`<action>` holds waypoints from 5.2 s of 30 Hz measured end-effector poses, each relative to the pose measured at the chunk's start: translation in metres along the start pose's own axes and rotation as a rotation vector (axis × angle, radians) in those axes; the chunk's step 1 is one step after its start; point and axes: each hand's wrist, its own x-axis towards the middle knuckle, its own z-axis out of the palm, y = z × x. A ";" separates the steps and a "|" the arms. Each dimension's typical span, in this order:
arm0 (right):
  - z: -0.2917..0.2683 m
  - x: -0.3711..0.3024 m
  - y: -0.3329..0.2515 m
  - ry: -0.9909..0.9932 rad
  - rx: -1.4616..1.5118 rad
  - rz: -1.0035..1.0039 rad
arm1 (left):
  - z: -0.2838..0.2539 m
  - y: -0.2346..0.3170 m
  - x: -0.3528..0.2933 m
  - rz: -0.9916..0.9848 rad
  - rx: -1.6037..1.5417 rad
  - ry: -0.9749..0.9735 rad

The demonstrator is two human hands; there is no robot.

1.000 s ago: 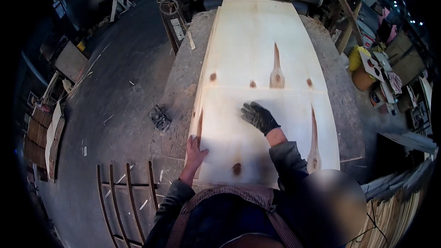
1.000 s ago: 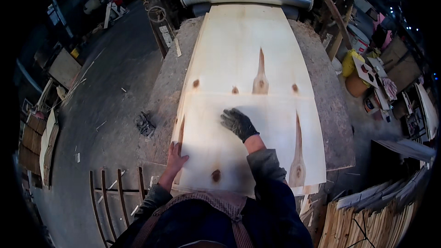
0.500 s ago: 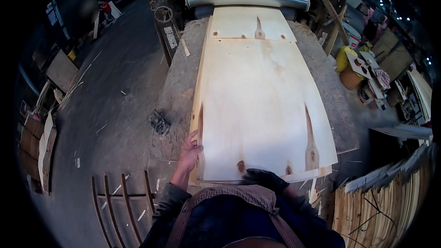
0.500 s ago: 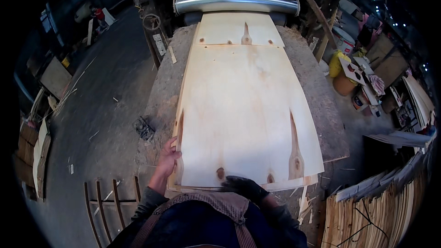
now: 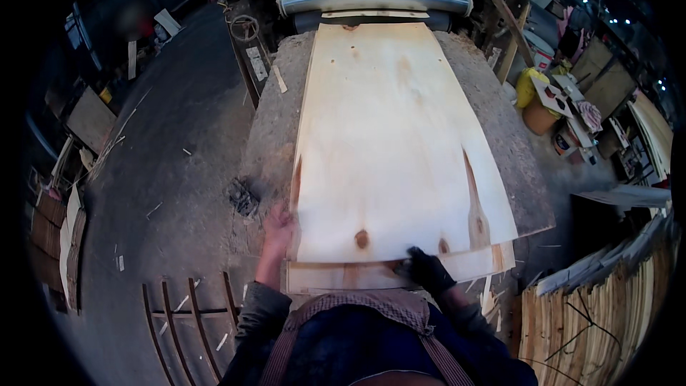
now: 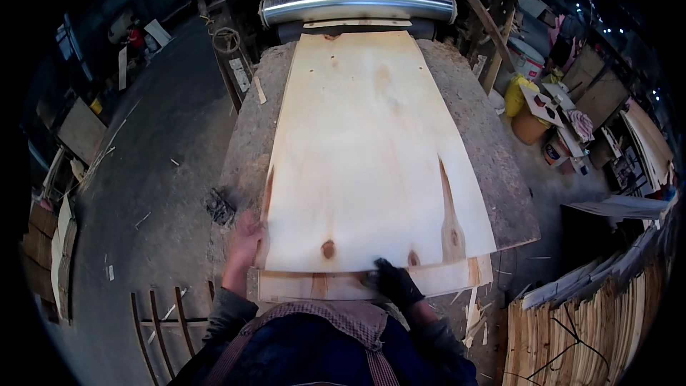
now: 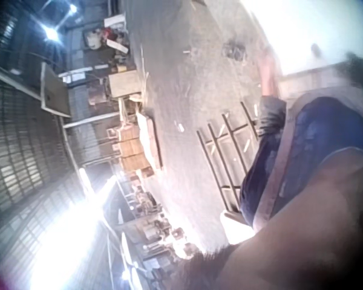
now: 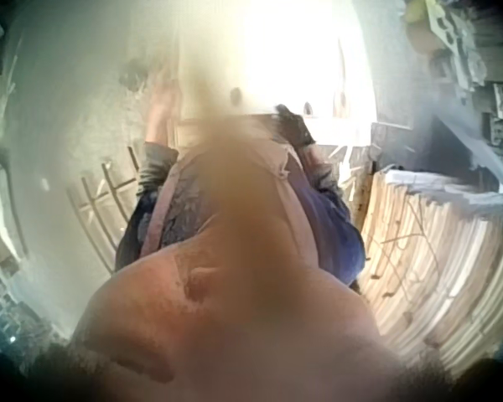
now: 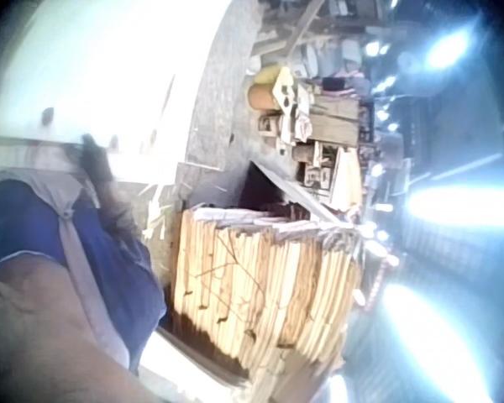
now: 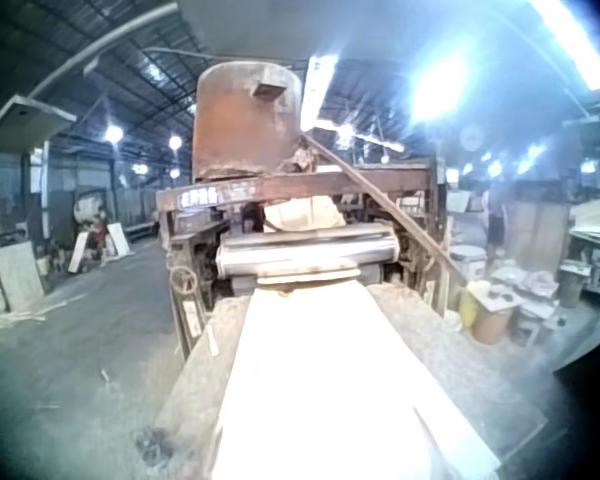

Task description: The person processes wood veneer sheets by hand, picking up sheets from a large stack, aligning them with a machine roller, and smoothing them down as they pass through.

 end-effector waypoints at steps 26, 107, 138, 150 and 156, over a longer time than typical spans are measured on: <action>0.026 0.071 -0.016 -0.387 -0.084 0.262 | 0.000 -0.114 -0.003 0.000 0.346 -0.004; -0.013 0.064 -0.063 0.613 -1.953 -1.009 | 0.060 -0.064 0.013 0.325 1.213 0.334; -0.021 0.067 -0.063 0.608 -1.969 -1.021 | 0.065 -0.063 0.013 0.201 1.219 0.332; -0.060 0.058 -0.014 0.523 -1.612 -1.019 | 0.032 -0.122 0.076 0.747 1.423 0.504; -0.112 -0.106 0.035 0.773 -1.316 -0.755 | 0.038 -0.103 0.066 1.196 1.679 0.809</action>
